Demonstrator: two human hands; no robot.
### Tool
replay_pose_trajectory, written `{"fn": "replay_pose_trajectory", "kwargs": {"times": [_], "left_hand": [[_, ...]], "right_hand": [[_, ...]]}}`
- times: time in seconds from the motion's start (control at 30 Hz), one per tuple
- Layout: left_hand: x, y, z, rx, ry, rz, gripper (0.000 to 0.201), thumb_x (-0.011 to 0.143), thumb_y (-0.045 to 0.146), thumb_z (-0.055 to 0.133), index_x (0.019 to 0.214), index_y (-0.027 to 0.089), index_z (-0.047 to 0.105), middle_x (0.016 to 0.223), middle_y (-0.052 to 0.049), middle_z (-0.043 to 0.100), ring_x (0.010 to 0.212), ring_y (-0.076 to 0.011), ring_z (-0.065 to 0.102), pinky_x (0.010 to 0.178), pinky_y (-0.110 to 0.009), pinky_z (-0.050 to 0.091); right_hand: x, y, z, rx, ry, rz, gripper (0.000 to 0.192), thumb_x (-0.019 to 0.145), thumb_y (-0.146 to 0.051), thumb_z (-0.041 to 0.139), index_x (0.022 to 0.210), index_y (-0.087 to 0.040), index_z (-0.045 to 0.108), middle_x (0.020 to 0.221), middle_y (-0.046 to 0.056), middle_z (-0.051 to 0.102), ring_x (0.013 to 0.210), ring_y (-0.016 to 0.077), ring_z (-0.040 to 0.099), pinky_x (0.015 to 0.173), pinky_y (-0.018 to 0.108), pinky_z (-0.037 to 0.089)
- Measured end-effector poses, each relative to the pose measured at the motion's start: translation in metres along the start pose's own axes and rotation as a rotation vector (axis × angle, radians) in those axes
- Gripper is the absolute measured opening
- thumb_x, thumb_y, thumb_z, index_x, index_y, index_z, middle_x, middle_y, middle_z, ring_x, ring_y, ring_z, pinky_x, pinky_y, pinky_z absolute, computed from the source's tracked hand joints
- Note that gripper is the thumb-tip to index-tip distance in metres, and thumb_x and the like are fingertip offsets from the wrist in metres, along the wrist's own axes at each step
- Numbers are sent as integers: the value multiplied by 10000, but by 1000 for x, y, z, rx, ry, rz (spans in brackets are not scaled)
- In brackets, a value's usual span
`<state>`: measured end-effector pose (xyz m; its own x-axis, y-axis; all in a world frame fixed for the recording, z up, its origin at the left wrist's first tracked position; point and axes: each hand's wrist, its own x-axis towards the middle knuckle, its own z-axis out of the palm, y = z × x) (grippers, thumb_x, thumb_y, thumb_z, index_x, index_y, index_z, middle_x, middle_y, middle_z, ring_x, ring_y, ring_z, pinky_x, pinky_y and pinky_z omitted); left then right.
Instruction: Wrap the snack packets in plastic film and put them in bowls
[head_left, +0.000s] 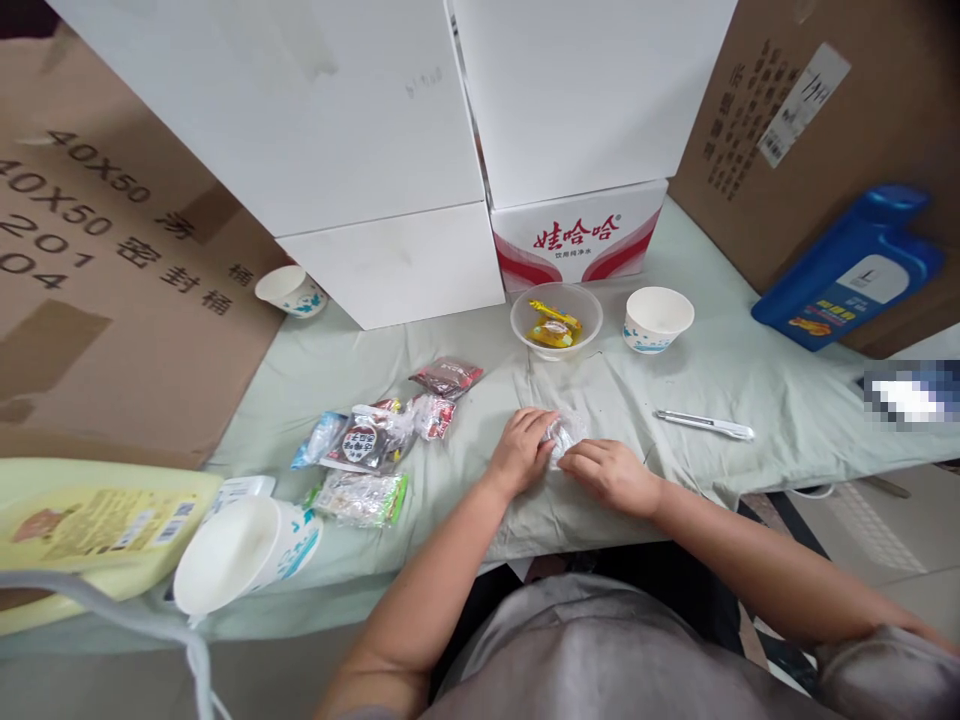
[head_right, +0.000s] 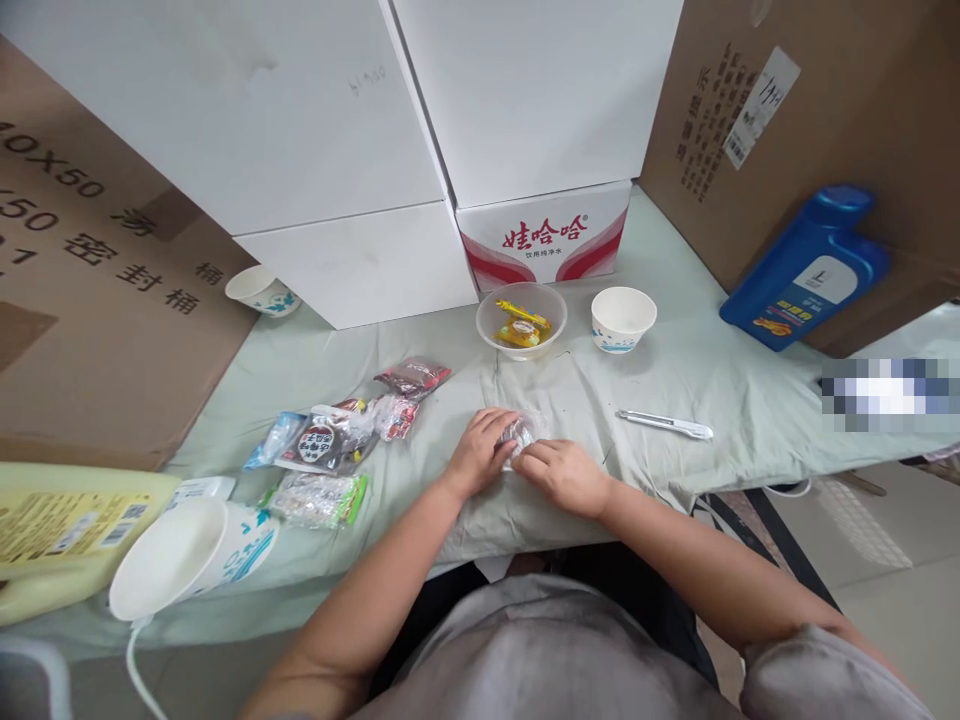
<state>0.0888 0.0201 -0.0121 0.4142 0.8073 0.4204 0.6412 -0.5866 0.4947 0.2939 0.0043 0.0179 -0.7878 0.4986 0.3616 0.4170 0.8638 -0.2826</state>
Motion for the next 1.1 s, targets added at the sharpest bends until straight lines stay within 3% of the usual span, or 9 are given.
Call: {"fn": "replay_pose_trajectory", "kwargs": {"times": [0.13,0.23,0.37,0.47,0.6,0.8,0.9,1.0,1.1], "left_hand": [[-2,-5,4,-38,46,-11,626,873,97,443,1470,184,273,1167,-106,622,1099,-243,543,970,-472,480],[-3,-6,7,-20,69,-19,671,862,61,412,1491,185,217,1265,-138,573,1152,-248,532,975,-464,479],[-2,-2,3,18,126,-36,600,844,33,388,1425,173,338,1242,-139,566,1147,-239,533,971,-443,484],[-1,3,-3,60,203,-22,347,871,109,440,1192,176,557,1180,-125,578,1132,-245,523,982,-449,473],[3,8,-6,127,73,23,52,843,221,595,843,195,640,993,-76,646,1088,-266,524,962,-449,465],[6,8,-3,110,24,-53,28,794,185,656,802,200,633,971,-55,659,1019,-242,549,924,-422,467],[5,7,-4,99,21,-55,50,787,171,649,819,203,628,970,-58,655,1029,-246,546,920,-426,467],[3,5,-6,45,80,-62,127,787,123,603,891,194,615,979,-67,642,1002,-231,549,913,-416,477],[2,3,-6,4,151,-105,175,796,83,535,916,193,600,952,-64,621,947,-215,551,861,-389,493]], "right_hand": [[31,20,0,-132,4,187,307,1013,-257,347,1042,-165,638,850,81,657,760,177,593,660,286,411],[48,35,8,-230,-83,336,274,1000,-256,396,982,-150,648,844,83,645,759,179,584,645,280,370],[55,42,21,-256,-136,389,279,993,-281,420,927,-141,651,878,100,638,789,187,575,657,285,352],[52,41,27,-259,-119,393,281,995,-297,416,958,-147,651,899,97,633,810,188,569,674,285,350],[50,44,27,-257,-93,411,279,982,-319,440,937,-151,658,904,98,632,840,202,553,708,292,357],[45,62,8,-320,115,647,179,916,-249,541,971,-144,674,1036,143,632,969,276,503,807,371,375],[38,54,3,-208,126,460,188,915,-215,530,1025,-158,672,1115,134,624,1035,269,491,859,385,384],[28,39,8,-81,-29,227,204,926,-212,515,1055,-188,671,1091,104,638,996,236,513,837,363,406],[20,43,3,-53,-118,195,230,919,-140,479,1023,-184,679,989,92,654,905,210,537,778,323,428]]}}
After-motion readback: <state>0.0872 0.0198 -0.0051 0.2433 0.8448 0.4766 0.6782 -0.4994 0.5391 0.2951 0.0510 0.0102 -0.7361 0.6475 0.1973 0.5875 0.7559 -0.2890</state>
